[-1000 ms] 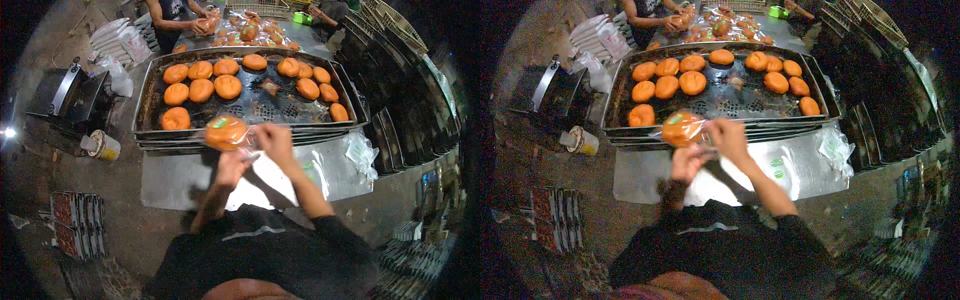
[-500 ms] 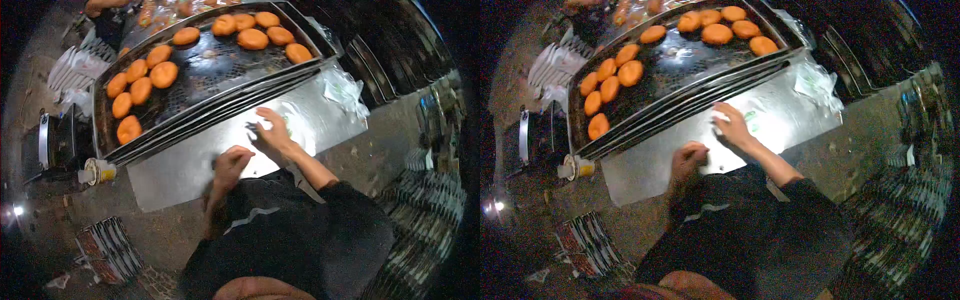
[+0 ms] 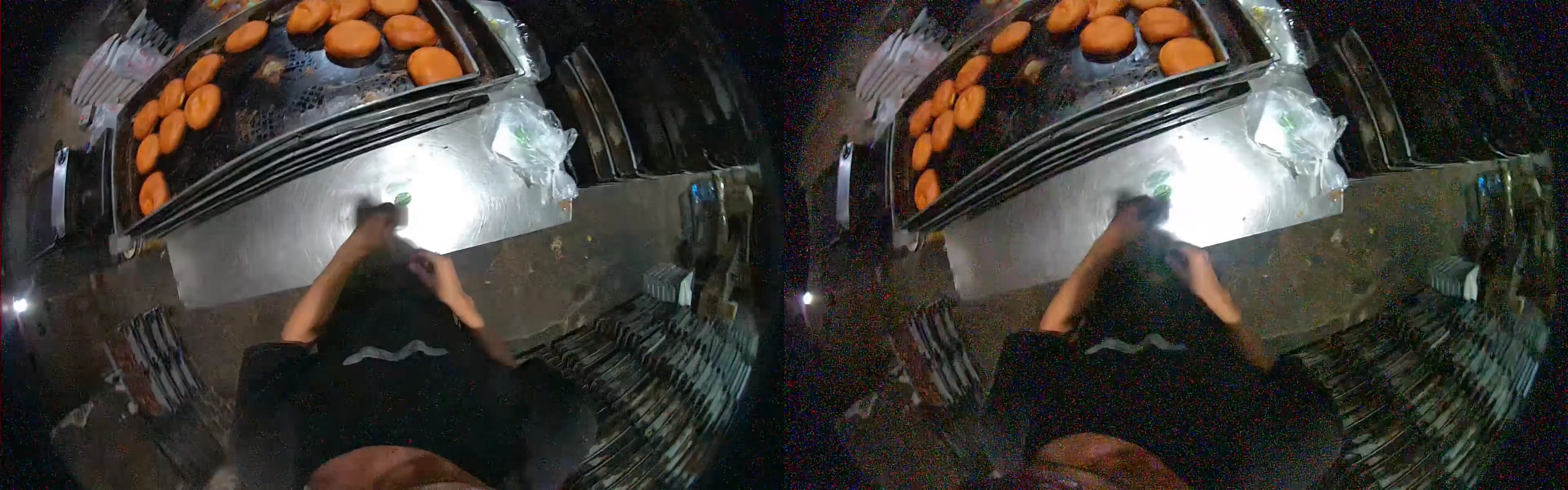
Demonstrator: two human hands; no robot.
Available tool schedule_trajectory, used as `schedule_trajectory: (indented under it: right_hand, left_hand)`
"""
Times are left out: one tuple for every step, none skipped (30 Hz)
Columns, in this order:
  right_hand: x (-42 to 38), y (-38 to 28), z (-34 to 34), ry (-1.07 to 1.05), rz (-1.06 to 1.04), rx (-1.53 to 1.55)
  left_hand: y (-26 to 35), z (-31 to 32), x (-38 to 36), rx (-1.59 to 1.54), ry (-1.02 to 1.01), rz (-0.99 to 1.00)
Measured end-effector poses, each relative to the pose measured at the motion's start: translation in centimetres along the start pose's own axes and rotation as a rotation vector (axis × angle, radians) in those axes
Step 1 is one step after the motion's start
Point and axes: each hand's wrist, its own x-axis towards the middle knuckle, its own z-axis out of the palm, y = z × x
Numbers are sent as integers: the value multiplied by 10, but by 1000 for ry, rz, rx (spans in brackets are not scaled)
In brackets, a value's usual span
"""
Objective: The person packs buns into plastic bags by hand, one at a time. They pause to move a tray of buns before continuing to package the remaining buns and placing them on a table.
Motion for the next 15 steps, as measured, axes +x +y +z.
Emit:
schedule_trajectory:
  right_hand:
    - [13,1,9,29,-124,182]
    - [28,7,14,62,-251,356]
    - [40,22,11,-50,-237,206]
    - [41,16,3,-58,-252,205]
    - [43,1,-7,-91,-28,246]
    - [45,-7,-13,-120,195,283]
    - [37,14,-4,8,80,290]
    - [27,16,0,9,65,287]
    - [19,16,4,82,89,132]
    - [17,14,3,159,110,-29]
    - [18,2,3,194,137,119]
    - [22,-13,4,228,158,268]
    - [30,-21,3,138,303,504]
    - [46,-53,-17,-39,447,605]
    - [64,-57,-27,-88,545,1088]
  left_hand:
    - [29,-9,-4,38,37,-6]
    - [51,-15,-4,66,8,-83]
    - [70,-16,-6,-62,0,-128]
    - [82,-15,-10,-190,-8,-167]
    - [85,-13,-11,-180,6,-161]
    - [87,-12,-12,-97,71,-200]
    - [89,-10,-13,-18,137,-239]
    - [95,-5,-16,-140,204,-320]
    - [87,4,-20,-140,180,-297]
    - [80,10,-21,-143,159,-267]
    - [84,7,-20,-166,157,-247]
    - [89,4,-18,-186,156,-223]
    - [100,-3,-17,-162,281,-108]
    - [106,-11,-15,-181,375,-7]
    - [112,-19,-16,-82,403,161]
